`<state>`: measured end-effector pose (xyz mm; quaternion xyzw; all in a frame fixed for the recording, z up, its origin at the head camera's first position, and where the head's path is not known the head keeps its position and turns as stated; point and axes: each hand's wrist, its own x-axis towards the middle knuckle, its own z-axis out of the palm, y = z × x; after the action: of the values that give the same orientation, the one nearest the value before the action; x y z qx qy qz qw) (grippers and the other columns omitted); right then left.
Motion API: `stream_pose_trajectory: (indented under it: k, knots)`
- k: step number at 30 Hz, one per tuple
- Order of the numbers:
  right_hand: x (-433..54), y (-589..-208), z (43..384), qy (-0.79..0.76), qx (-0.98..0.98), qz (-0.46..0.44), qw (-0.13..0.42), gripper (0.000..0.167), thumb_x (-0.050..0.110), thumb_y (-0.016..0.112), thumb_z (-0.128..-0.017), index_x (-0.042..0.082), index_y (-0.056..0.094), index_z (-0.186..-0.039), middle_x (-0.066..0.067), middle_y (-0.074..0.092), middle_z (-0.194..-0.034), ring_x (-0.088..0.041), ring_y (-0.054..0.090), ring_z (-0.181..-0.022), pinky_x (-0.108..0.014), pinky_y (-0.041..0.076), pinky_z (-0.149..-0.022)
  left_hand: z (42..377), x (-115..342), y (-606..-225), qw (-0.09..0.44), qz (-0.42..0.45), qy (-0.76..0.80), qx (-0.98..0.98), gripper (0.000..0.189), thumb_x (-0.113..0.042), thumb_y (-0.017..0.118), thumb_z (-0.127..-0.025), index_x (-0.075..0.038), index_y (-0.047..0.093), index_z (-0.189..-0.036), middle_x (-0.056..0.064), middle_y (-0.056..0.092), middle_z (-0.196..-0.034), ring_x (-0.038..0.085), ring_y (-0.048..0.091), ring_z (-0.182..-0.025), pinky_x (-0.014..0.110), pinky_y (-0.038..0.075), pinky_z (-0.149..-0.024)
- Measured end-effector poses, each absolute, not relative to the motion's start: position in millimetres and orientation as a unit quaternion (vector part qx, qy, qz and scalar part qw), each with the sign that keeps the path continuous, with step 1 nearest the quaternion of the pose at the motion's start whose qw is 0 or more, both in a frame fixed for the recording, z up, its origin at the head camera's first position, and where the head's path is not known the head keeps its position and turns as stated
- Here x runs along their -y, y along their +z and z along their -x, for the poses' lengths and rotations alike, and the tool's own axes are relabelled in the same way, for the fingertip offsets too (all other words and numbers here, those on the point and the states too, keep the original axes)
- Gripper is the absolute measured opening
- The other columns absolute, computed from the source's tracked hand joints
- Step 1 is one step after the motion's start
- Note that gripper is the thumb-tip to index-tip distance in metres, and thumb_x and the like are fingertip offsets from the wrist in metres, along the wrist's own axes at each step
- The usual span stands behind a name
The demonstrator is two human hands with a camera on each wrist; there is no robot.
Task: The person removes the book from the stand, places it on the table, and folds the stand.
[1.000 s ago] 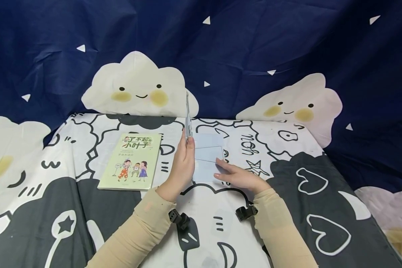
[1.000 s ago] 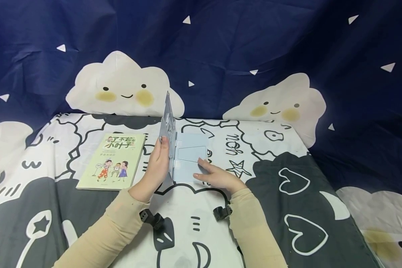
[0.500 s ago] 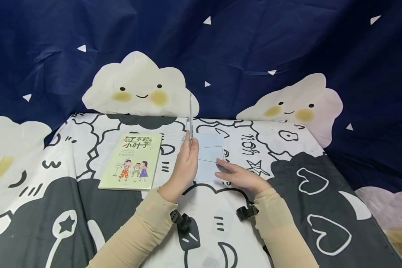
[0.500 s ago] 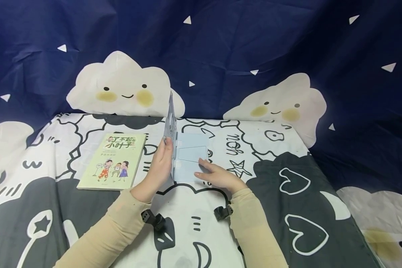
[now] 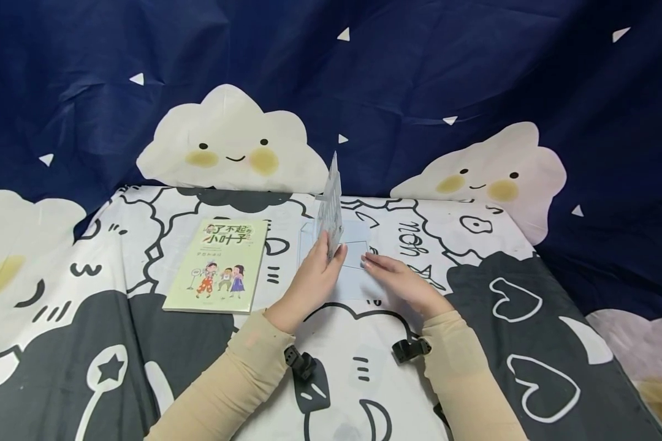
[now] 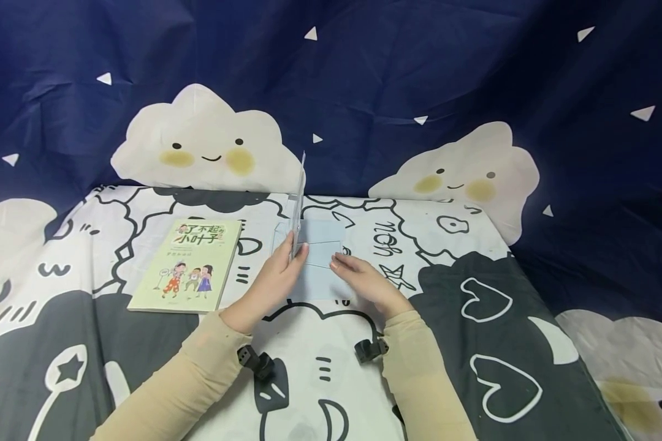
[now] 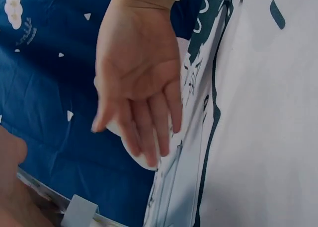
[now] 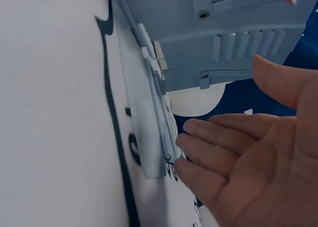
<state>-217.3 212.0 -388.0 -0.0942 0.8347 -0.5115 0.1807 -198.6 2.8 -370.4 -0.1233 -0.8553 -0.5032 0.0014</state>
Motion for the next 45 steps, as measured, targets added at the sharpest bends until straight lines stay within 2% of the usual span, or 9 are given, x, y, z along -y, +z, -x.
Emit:
stream_pose_trajectory:
  k: [3, 6, 14, 22, 26, 28, 33, 40, 45]
  knots:
    - [-212, -384, 217, -0.566, -0.801, 0.099, 0.170, 0.060, 0.031, 0.043, -0.107, -0.006, 0.029, -0.152, -0.020, 0.035, -0.157, -0.035, 0.026, -0.149, -0.049, 0.018, -0.123, 199, -3, -372, -0.017, 0.119, -0.507, 0.853, 0.075, -0.044, 0.038, -0.106, 0.007, 0.015, -0.155, 0.025, 0.024, -0.161, 0.037, 0.024, -0.149, 0.051, 0.023, -0.121]
    - [-212, -379, 216, -0.619, -0.759, 0.110, 0.171, 0.061, 0.030, 0.037, -0.109, -0.009, 0.023, -0.152, -0.023, 0.032, -0.157, -0.037, 0.029, -0.148, -0.047, 0.022, -0.122, 200, -4, -373, -0.026, 0.114, -0.499, 0.859, 0.076, -0.047, 0.039, -0.105, 0.005, 0.016, -0.156, 0.022, 0.024, -0.162, 0.037, 0.022, -0.150, 0.053, 0.022, -0.121]
    - [-209, -364, 211, -0.696, -0.690, 0.119, 0.160, 0.074, 0.050, 0.033, -0.106, -0.003, 0.019, -0.156, -0.022, 0.032, -0.158, -0.033, 0.034, -0.146, -0.030, 0.040, -0.112, 200, -8, -381, -0.017, 0.149, -0.490, 0.859, 0.075, -0.045, 0.042, -0.104, 0.003, 0.018, -0.156, 0.018, 0.032, -0.159, 0.030, 0.030, -0.148, 0.047, 0.028, -0.120]
    - [-207, -360, 209, -0.740, -0.643, 0.116, 0.158, 0.079, 0.051, 0.033, -0.104, -0.004, 0.013, -0.156, -0.027, 0.026, -0.159, -0.032, 0.035, -0.144, -0.028, 0.044, -0.108, 199, -11, -386, -0.016, 0.167, -0.486, 0.858, 0.072, -0.038, 0.046, -0.104, 0.003, 0.018, -0.156, 0.018, 0.030, -0.159, 0.030, 0.029, -0.149, 0.045, 0.026, -0.121]
    - [-204, -359, 208, -0.752, -0.631, 0.120, 0.148, 0.079, 0.052, 0.036, -0.103, -0.004, 0.018, -0.156, -0.026, 0.030, -0.158, -0.024, 0.044, -0.140, -0.028, 0.045, -0.107, 197, -12, -387, -0.028, 0.172, -0.459, 0.871, 0.073, -0.036, 0.047, -0.104, 0.006, 0.015, -0.156, 0.023, 0.018, -0.163, 0.032, 0.018, -0.152, 0.044, 0.018, -0.124]
    - [-203, -359, 207, -0.756, -0.628, 0.120, 0.141, 0.079, 0.053, 0.035, -0.103, -0.003, 0.021, -0.155, -0.020, 0.042, -0.153, -0.017, 0.052, -0.134, -0.027, 0.047, -0.106, 196, -13, -387, -0.033, 0.172, -0.449, 0.876, 0.073, -0.035, 0.047, -0.104, 0.007, 0.015, -0.155, 0.024, 0.014, -0.163, 0.033, 0.015, -0.153, 0.045, 0.016, -0.124]
    - [-201, -357, 205, -0.778, -0.607, 0.105, 0.121, 0.075, 0.053, 0.034, -0.103, -0.001, 0.027, -0.154, 0.004, 0.068, -0.124, -0.008, 0.064, -0.113, -0.023, 0.051, -0.098, 194, -15, -389, -0.038, 0.175, -0.443, 0.878, 0.073, -0.037, 0.048, -0.104, 0.006, 0.017, -0.155, 0.025, 0.014, -0.163, 0.036, 0.016, -0.152, 0.047, 0.017, -0.124]
    - [-204, -353, 204, -0.807, -0.573, 0.089, 0.111, 0.069, 0.049, 0.033, -0.105, 0.002, 0.029, -0.154, 0.006, 0.069, -0.119, -0.010, 0.067, -0.107, -0.023, 0.053, -0.094, 194, -16, -391, -0.046, 0.175, -0.440, 0.879, 0.076, -0.041, 0.050, -0.103, 0.004, 0.018, -0.156, 0.023, 0.014, -0.164, 0.034, 0.016, -0.152, 0.046, 0.018, -0.124]
    - [-212, -351, 205, -0.815, -0.566, 0.064, 0.106, 0.057, 0.050, 0.034, -0.104, 0.006, 0.048, -0.138, 0.004, 0.070, -0.111, -0.009, 0.068, -0.100, -0.024, 0.055, -0.089, 193, -15, -393, -0.068, 0.184, -0.427, 0.882, 0.082, -0.041, 0.057, -0.100, 0.003, 0.018, -0.156, 0.021, 0.011, -0.165, 0.034, 0.011, -0.153, 0.046, 0.016, -0.124]
